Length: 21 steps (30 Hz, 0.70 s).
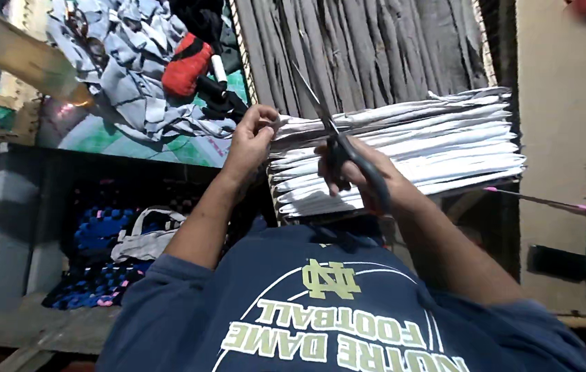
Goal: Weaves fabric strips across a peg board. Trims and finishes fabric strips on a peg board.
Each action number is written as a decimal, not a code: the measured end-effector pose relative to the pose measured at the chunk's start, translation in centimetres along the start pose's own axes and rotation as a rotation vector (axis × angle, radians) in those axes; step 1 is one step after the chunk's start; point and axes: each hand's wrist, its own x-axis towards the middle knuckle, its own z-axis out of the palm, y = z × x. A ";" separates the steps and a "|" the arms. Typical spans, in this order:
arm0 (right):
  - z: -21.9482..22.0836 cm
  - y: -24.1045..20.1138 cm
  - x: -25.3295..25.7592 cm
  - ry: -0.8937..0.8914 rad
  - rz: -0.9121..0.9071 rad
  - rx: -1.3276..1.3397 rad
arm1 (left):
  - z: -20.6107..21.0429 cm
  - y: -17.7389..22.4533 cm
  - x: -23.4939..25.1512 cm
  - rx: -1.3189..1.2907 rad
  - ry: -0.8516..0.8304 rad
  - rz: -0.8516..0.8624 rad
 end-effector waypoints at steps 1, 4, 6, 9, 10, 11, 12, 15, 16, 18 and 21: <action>0.3 0.7 -1.5 0.002 0.080 0.047 | -0.1 0.0 0.0 0.017 -0.010 0.005; 1.4 2.2 -4.6 0.007 0.230 0.119 | -0.1 0.1 0.1 -0.008 0.010 -0.054; 1.9 2.8 -5.6 -0.003 0.251 0.133 | -0.1 0.3 0.2 -0.054 0.023 -0.100; 2.1 3.0 -6.0 -0.027 0.288 0.137 | 0.1 0.7 0.4 -0.124 0.044 -0.153; 2.3 3.0 -5.9 -0.031 0.297 0.129 | 0.2 0.9 0.5 -0.144 0.044 -0.167; 2.4 3.0 -5.7 -0.032 0.298 0.122 | 0.2 1.1 0.4 -0.165 0.046 -0.179; 2.6 2.9 -5.5 -0.033 0.292 0.126 | 0.3 1.2 0.4 -0.186 0.051 -0.188; 3.3 2.7 -4.3 -0.050 0.288 0.139 | 0.5 1.5 0.1 -0.263 0.069 -0.197; 3.6 2.8 -3.9 -0.051 0.286 0.135 | 0.6 1.5 -0.1 -0.282 0.075 -0.194; 4.2 2.9 -3.1 -0.045 0.274 0.120 | 0.8 1.5 -0.5 -0.305 0.083 -0.184; 4.8 3.2 -2.2 -0.046 0.252 0.122 | 0.8 1.3 -1.2 -0.308 0.074 -0.153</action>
